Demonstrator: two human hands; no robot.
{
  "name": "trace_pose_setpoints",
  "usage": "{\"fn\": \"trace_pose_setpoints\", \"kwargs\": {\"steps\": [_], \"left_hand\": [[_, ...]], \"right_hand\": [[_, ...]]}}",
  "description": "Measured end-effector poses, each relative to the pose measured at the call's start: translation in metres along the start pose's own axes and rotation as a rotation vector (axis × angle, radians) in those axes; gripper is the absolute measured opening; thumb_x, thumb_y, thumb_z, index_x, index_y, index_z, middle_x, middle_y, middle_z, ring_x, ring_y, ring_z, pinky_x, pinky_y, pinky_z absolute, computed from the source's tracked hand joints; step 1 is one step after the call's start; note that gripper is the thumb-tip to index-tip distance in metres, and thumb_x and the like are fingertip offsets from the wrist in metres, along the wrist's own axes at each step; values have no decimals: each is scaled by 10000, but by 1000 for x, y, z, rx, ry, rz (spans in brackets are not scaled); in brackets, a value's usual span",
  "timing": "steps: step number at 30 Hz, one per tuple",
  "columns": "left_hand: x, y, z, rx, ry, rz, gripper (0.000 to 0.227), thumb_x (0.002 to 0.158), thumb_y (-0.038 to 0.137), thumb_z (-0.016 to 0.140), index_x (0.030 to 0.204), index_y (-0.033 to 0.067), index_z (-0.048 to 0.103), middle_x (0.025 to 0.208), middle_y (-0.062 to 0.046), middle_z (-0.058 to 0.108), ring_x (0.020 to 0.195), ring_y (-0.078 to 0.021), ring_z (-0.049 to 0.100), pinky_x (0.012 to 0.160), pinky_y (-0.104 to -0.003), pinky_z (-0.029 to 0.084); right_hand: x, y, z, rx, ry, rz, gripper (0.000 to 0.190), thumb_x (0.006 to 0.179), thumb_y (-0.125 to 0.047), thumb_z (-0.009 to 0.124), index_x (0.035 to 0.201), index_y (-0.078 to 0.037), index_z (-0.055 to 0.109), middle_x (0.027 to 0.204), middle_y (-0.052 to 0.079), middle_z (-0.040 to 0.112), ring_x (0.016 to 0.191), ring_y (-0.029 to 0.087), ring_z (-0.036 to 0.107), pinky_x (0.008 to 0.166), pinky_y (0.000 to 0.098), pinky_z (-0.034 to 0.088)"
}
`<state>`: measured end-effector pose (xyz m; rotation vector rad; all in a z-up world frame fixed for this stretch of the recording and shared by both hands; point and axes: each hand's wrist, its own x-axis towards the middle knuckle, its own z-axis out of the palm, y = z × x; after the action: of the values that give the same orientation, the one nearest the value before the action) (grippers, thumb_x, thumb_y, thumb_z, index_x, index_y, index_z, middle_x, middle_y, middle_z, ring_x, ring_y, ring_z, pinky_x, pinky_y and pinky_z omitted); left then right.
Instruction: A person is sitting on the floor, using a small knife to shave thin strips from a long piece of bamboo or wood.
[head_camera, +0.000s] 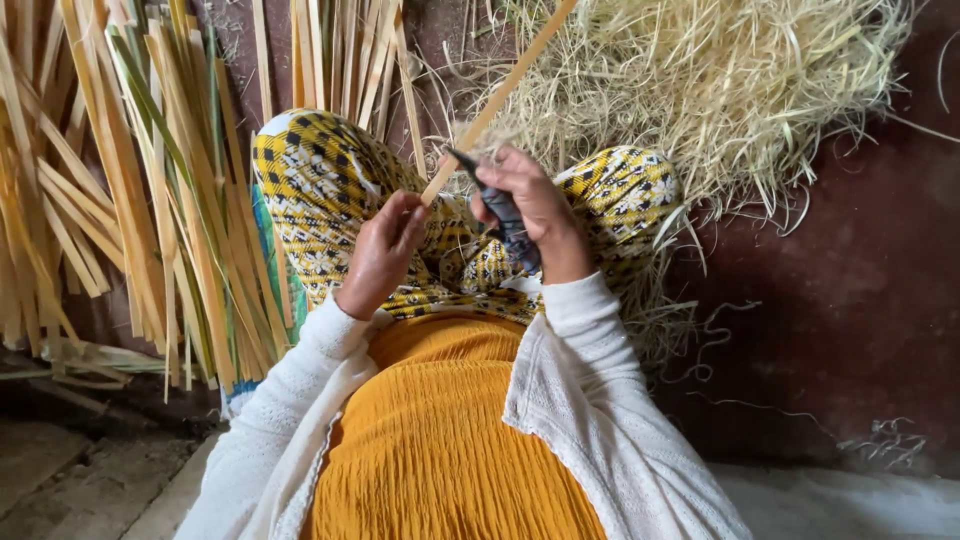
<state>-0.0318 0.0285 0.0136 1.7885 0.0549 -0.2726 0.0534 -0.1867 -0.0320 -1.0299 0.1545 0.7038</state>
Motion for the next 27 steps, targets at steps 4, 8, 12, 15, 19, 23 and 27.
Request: {"fn": "trace_pose_setpoints", "kwargs": {"steps": [4, 8, 12, 15, 19, 23, 27], "left_hand": [[0, 4, 1, 124, 8, 35, 144, 1040, 182, 521, 1118, 79, 583, 661, -139, 614, 597, -276, 583, 589, -407, 447], [-8, -6, 5, 81, 23, 23, 140, 1054, 206, 497, 1139, 128, 575, 686, -162, 643, 563, -279, 552, 577, -414, 429], [-17, 13, 2, 51, 19, 26, 140, 1059, 201, 482, 1146, 138, 572, 635, -156, 617, 525, -246, 510, 562, -387, 422], [-24, -11, -2, 125, 12, 34, 145, 1025, 154, 511, 1147, 150, 587, 790, -165, 698, 534, -299, 601, 552, -406, 468], [-32, 6, -7, 146, 33, 48, 130, 1024, 141, 515, 1129, 139, 592, 809, -145, 709, 526, -265, 600, 550, -374, 473], [-37, 22, -15, 135, 30, 160, 147, 951, -25, 563, 1081, 25, 609, 730, -70, 663, 472, -101, 509, 379, -232, 379], [-43, 18, -17, 166, 25, 171, 169, 929, -41, 583, 1075, 42, 607, 744, -75, 686, 468, -107, 546, 373, -232, 418]], "right_hand": [[-12, -17, 18, 5, -27, -71, 74, 951, -39, 585, 995, -54, 527, 525, 212, 564, 382, 269, 585, 352, 307, 458], [-17, -41, 14, 10, -17, -91, 65, 946, -21, 591, 1002, -53, 597, 535, 212, 561, 396, 250, 571, 354, 308, 474], [-13, -46, 4, 26, 10, -155, 99, 905, 27, 632, 960, -49, 598, 552, 213, 549, 414, 268, 568, 347, 332, 466], [-14, -62, 0, 43, 37, -179, 143, 921, 53, 608, 937, -89, 609, 691, 214, 633, 495, 273, 625, 380, 333, 498], [-26, -89, 35, 76, 14, -166, 124, 932, 50, 597, 928, -71, 626, 759, 189, 674, 517, 249, 649, 378, 320, 514], [-7, -65, -4, 320, -175, -167, 410, 934, 111, 590, 1258, -139, 615, 1332, 190, 624, 619, 226, 630, 460, 259, 523], [-7, -88, -2, 270, -66, -222, 246, 950, 49, 590, 1128, -60, 720, 1530, 172, 450, 579, 141, 573, 453, 232, 457]]}}
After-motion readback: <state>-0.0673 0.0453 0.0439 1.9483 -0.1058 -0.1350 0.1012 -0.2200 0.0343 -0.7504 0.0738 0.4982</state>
